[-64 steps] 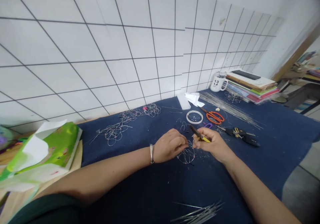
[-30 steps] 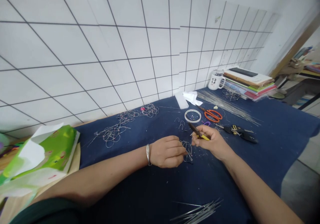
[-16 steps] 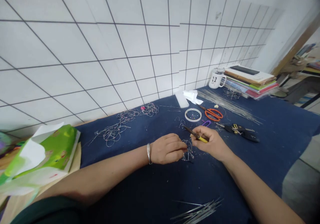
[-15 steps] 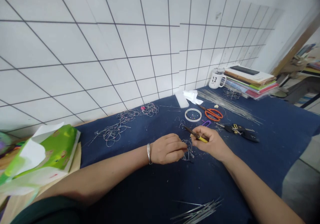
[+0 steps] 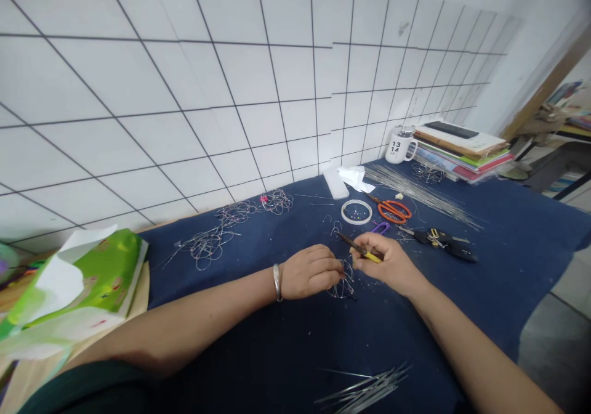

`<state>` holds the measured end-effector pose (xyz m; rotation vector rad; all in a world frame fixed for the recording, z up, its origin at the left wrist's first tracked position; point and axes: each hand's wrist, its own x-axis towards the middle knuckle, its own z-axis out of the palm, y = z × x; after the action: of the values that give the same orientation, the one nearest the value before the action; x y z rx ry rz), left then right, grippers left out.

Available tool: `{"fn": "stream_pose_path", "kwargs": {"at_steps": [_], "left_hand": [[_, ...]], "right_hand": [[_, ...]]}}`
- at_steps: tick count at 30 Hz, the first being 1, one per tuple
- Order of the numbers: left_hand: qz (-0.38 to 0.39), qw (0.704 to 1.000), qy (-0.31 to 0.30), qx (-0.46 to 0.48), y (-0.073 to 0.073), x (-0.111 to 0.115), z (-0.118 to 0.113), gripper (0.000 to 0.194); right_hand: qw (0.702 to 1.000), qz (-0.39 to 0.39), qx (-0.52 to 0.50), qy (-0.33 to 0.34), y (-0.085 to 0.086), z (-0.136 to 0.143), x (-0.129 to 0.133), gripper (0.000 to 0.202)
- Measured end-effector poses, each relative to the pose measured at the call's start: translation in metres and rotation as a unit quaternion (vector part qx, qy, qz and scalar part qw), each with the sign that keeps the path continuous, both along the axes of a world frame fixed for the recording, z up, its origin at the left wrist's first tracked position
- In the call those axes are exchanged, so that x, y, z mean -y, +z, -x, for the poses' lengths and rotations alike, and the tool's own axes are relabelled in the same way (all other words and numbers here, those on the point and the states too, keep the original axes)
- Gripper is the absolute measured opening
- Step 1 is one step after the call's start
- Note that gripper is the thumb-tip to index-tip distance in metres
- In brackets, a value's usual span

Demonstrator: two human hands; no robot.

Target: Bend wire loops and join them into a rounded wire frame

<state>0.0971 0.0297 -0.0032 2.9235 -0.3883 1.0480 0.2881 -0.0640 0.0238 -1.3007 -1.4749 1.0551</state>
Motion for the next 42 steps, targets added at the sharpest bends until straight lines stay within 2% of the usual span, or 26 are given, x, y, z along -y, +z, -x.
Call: {"fn": "stream_pose_path", "kwargs": {"at_steps": [6,11,17,29,37,42], "left_hand": [[0.054,0.997,0.026,-0.047,-0.007,-0.002,0.0,0.013],[0.135,0.985,0.067,-0.081,-0.011,-0.001,0.002,0.009],[0.203,0.97,0.097,-0.089,-0.009,0.003,0.006,0.012],[0.233,0.966,0.064,-0.089,-0.008,0.003,0.007,0.013],[0.236,0.963,0.073,-0.111,-0.008,0.002,0.008,0.013],[0.232,0.963,0.069,-0.118,-0.008,0.002,0.008,0.016]], "right_hand": [[1.0,0.002,-0.001,0.0,-0.007,-0.001,-0.003,0.014],[1.0,0.008,0.002,-0.01,-0.007,-0.002,-0.005,0.014],[1.0,0.005,0.008,-0.009,-0.007,-0.002,-0.005,0.013],[0.999,0.016,0.027,-0.023,-0.011,0.005,-0.005,0.014],[0.998,0.004,0.046,-0.048,-0.019,0.014,-0.007,0.015],[0.998,0.002,0.051,-0.047,-0.016,0.015,-0.006,0.015]]}}
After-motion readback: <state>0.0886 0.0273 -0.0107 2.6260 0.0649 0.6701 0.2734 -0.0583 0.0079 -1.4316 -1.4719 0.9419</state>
